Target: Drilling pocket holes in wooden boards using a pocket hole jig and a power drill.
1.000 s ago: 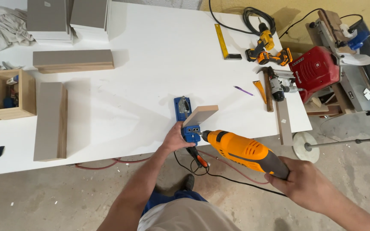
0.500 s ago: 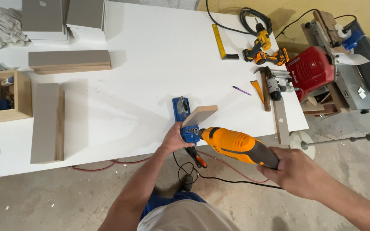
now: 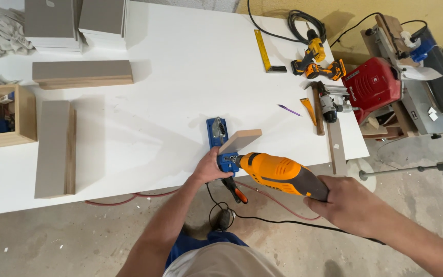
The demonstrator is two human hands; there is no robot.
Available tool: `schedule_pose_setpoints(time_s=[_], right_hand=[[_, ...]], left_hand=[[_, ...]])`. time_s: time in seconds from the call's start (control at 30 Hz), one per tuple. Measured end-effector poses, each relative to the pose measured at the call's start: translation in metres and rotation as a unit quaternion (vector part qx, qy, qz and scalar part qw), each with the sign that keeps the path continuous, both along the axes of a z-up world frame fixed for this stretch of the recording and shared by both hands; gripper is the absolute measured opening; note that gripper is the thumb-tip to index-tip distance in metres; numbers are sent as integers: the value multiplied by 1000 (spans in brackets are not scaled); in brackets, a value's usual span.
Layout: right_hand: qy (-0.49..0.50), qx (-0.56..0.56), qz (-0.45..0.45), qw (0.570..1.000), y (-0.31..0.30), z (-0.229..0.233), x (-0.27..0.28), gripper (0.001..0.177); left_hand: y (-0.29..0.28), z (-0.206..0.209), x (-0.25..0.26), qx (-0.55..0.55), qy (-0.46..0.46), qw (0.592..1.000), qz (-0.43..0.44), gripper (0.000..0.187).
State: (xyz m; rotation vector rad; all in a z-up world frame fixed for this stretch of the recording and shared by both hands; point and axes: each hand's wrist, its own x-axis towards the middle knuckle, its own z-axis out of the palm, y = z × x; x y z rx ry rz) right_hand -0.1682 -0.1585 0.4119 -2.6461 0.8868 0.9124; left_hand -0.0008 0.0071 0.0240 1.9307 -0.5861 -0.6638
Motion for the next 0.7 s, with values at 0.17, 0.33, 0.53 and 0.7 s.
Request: schedule_pose_setpoints(time_s=[0.17, 0.33, 0.53, 0.7], right_hand=[[47, -11, -9, 999, 10, 1, 6, 26], [26, -14, 155, 987, -28, -35, -5, 30], [-5, -33, 218, 975, -31, -47, -7, 32], [15, -11, 139, 990, -19, -32, 3, 24]], left_hand=[[2, 7, -2, 6, 20, 1000, 6, 97], [1, 9, -2, -1, 32, 999, 18, 99], [1, 4, 1, -11, 17, 1000, 5, 97], [0, -6, -2, -22, -6, 1000, 11, 96]])
